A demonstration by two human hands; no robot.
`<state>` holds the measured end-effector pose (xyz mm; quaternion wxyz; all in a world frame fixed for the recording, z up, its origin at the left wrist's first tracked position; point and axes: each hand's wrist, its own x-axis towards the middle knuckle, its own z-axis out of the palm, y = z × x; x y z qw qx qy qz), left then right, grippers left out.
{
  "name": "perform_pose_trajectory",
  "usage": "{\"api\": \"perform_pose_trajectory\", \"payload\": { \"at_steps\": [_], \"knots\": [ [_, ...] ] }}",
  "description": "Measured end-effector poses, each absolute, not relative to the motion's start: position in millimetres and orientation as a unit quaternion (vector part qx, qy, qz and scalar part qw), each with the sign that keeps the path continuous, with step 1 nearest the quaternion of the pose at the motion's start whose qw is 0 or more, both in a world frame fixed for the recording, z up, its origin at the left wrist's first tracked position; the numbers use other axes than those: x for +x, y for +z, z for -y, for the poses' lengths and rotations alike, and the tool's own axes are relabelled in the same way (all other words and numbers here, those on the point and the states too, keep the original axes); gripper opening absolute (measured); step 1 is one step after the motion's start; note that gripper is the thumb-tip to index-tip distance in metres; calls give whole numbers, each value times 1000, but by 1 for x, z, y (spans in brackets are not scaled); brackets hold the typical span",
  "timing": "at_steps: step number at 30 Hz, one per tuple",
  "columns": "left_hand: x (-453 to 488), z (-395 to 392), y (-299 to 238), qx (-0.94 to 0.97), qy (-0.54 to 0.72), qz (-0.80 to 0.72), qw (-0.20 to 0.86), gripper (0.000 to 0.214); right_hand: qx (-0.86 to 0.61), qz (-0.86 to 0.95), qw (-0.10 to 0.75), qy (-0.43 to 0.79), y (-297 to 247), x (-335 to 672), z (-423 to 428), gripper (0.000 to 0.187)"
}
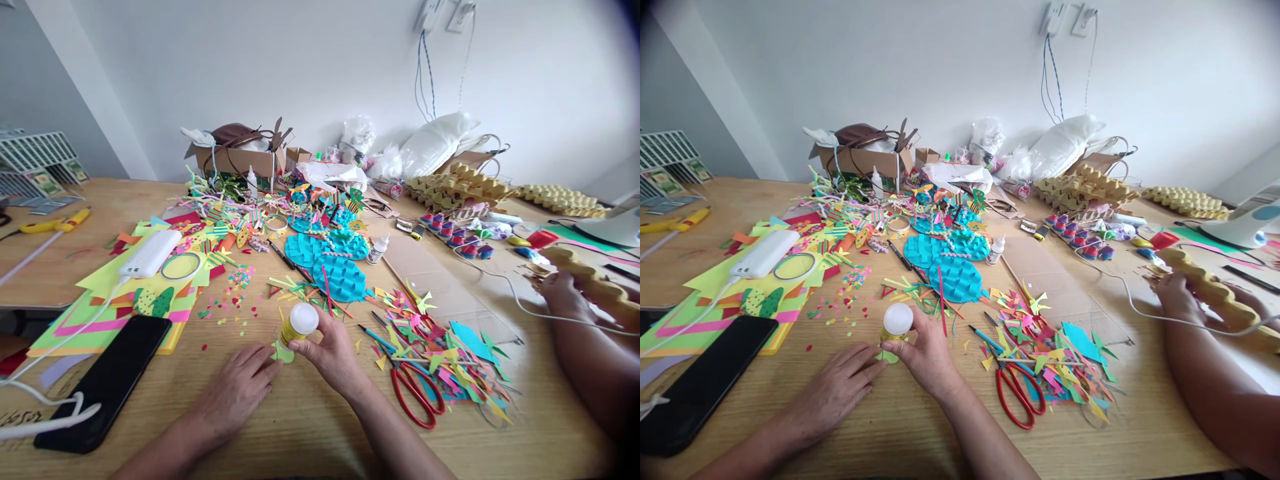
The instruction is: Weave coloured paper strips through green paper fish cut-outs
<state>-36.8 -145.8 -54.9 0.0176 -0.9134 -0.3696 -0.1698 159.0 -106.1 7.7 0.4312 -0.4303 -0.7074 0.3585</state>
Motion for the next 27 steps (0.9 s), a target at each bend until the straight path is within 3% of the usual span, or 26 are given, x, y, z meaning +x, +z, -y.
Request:
{"api": "perform_pose_trajectory", "payload": {
  "at_steps": [21,27],
  "knots": [
    [-34,147,-51,-910,-157,382,23,31,-405,722,417,374,5,155,106,24],
    [-34,146,-53,-911,-155,381,19,33,-437,739,356,369,13,152,105,25]
  ]
}}
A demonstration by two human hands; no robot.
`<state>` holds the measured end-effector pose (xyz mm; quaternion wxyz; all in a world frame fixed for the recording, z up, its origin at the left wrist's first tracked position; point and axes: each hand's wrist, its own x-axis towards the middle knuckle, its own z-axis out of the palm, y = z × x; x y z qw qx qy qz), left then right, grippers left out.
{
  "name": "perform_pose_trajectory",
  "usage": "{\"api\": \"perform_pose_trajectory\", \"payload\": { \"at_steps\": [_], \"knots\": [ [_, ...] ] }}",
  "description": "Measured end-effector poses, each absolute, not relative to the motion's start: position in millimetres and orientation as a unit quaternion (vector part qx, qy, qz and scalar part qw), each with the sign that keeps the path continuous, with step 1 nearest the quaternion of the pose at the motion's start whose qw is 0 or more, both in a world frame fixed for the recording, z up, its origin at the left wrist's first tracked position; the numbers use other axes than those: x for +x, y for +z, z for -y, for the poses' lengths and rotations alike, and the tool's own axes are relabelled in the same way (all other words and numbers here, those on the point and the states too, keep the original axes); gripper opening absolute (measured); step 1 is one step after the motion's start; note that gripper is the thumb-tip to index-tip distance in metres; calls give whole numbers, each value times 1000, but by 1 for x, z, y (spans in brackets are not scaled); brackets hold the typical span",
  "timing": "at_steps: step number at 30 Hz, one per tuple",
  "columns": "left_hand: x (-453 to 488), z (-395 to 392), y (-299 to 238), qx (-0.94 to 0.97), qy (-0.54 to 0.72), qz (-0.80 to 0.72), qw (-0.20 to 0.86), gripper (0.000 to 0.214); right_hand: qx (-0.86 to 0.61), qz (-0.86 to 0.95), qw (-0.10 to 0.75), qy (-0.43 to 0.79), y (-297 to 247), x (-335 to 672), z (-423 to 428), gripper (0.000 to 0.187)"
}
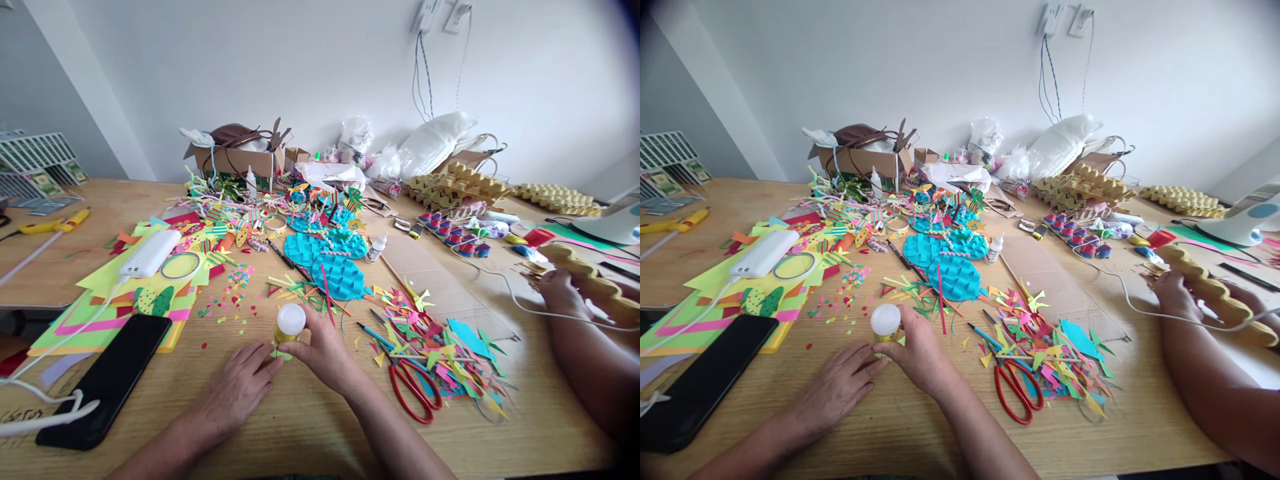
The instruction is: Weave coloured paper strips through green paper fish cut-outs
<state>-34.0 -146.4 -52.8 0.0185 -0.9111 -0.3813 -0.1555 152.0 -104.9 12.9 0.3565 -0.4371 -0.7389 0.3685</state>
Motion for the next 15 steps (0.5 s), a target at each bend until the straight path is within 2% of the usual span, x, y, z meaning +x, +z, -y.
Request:
{"api": "perform_pose_trajectory", "payload": {
  "at_steps": [6,15],
  "knots": [
    [-33,148,-55,-908,-145,392,16,31,-456,743,333,359,15,150,107,24],
    [-33,151,-63,-900,-135,413,24,35,-456,705,399,369,19,158,107,28]
  ]
}}
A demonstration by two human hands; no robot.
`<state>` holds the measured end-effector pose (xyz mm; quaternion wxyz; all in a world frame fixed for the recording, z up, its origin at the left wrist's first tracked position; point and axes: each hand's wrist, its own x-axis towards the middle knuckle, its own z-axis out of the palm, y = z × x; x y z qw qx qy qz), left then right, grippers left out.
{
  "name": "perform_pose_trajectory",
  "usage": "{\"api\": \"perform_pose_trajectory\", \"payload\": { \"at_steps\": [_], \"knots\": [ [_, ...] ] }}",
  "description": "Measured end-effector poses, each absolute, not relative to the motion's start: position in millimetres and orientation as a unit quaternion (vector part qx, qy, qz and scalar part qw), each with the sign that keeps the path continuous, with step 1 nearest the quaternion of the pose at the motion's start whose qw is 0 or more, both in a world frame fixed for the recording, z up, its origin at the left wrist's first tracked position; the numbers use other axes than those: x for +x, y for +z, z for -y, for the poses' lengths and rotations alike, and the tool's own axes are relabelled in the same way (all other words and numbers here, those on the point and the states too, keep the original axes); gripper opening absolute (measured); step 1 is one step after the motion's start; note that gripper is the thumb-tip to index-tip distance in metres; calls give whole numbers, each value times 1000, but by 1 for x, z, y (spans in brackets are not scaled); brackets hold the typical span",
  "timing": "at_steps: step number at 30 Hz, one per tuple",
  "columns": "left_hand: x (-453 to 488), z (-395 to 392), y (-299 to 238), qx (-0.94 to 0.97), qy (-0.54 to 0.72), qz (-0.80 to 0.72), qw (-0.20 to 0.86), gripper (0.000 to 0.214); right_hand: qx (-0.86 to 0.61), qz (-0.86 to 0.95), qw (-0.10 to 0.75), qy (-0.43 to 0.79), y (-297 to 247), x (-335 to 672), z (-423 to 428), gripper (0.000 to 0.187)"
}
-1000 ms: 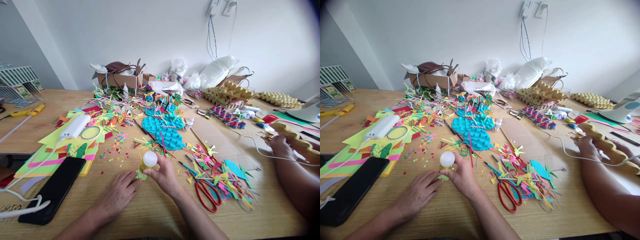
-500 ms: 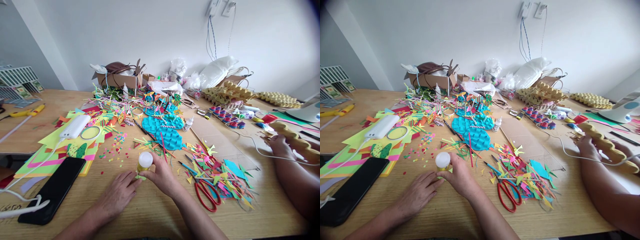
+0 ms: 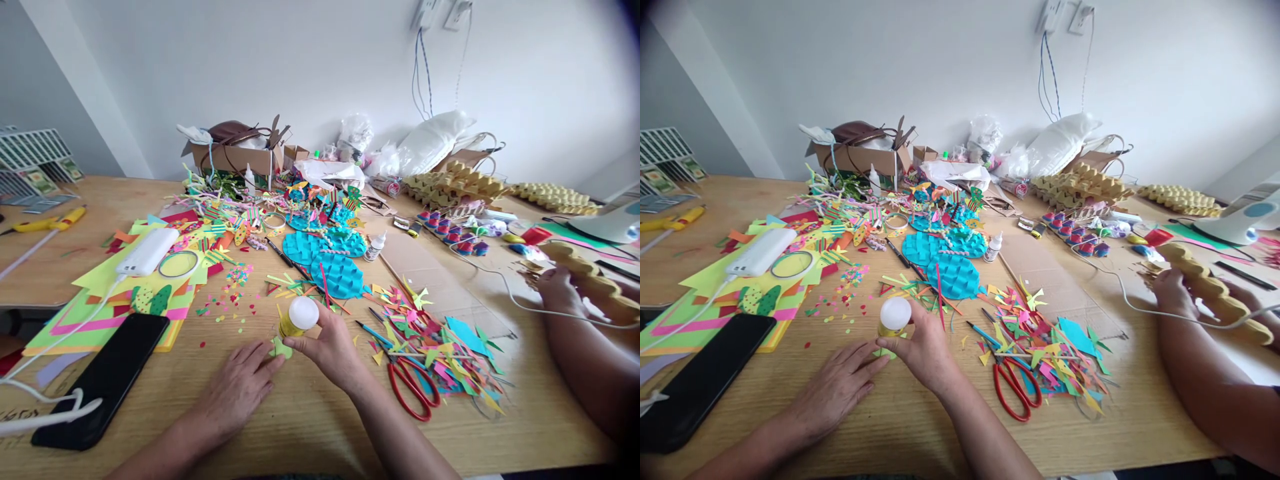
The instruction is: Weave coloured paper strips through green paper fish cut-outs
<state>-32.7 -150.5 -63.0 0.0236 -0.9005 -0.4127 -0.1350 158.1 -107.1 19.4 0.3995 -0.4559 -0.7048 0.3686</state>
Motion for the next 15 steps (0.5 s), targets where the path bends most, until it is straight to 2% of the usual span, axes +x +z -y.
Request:
{"api": "perform_pose_trajectory", "payload": {
  "at_steps": [10,15],
  "knots": [
    [-32,151,-64,-897,-141,418,40,31,-450,723,392,349,13,156,105,31],
    [-32,151,-62,-903,-117,412,42,36,-447,718,390,363,10,155,104,30]
  ]
}}
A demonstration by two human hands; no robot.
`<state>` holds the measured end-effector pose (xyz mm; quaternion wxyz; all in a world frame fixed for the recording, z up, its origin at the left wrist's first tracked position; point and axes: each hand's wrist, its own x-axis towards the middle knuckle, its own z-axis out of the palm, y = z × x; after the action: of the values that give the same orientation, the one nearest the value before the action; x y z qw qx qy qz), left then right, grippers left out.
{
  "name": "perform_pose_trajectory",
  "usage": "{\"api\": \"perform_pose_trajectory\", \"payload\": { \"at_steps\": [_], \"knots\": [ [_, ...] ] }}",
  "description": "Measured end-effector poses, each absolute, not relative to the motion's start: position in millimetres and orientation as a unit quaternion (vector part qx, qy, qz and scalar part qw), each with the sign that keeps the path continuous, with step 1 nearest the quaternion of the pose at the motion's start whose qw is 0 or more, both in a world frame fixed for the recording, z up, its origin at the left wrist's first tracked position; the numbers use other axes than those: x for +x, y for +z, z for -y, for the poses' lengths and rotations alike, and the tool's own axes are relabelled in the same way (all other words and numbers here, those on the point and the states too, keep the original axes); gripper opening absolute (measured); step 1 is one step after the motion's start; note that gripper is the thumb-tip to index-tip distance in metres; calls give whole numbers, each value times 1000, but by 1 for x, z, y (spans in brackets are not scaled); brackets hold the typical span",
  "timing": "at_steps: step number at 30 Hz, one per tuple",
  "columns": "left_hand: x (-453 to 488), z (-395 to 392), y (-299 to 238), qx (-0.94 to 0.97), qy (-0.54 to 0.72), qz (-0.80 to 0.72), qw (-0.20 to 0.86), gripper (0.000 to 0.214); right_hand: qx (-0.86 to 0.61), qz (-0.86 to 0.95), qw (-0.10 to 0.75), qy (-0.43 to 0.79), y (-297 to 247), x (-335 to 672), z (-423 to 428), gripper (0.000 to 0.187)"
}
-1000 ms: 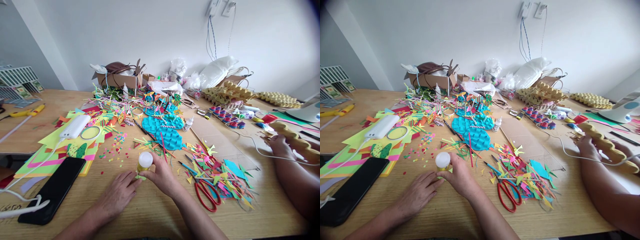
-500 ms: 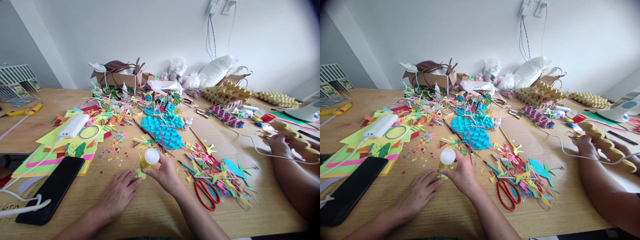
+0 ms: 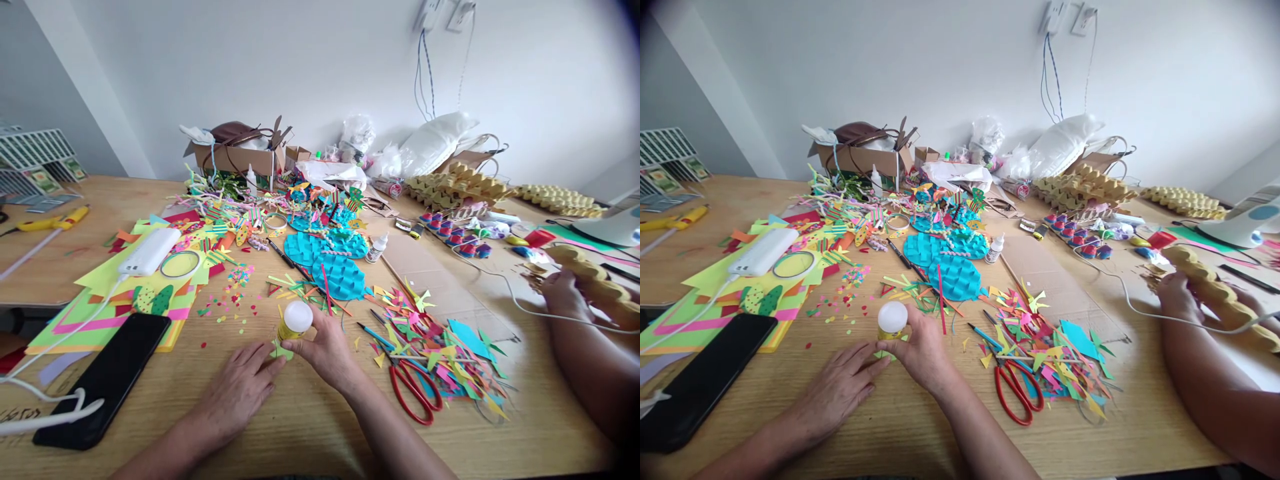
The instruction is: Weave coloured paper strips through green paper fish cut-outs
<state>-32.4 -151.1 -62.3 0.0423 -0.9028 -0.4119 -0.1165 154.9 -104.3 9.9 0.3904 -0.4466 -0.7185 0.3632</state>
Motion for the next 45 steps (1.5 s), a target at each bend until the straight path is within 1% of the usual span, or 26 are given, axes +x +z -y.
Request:
{"api": "perform_pose_trajectory", "payload": {
  "at_steps": [6,13,17,21,26,37,45],
  "knots": [
    [-32,151,-59,-905,-106,409,43,37,-423,732,402,351,5,152,103,25],
    [-31,152,-62,-899,-137,414,45,32,-426,738,388,352,5,153,103,24],
    [-32,152,-63,-901,-133,411,45,36,-420,739,390,354,5,151,102,22],
    [-31,152,-63,-899,-136,415,33,35,-417,740,388,357,4,148,100,23],
    [-30,151,-59,-896,-141,420,30,32,-436,759,366,316,5,150,102,23],
    [-30,153,-60,-896,-133,423,18,36,-446,766,351,303,6,149,104,24],
    [-30,152,-59,-896,-132,424,-1,39,-443,749,371,324,5,147,100,26]
  ]
}}
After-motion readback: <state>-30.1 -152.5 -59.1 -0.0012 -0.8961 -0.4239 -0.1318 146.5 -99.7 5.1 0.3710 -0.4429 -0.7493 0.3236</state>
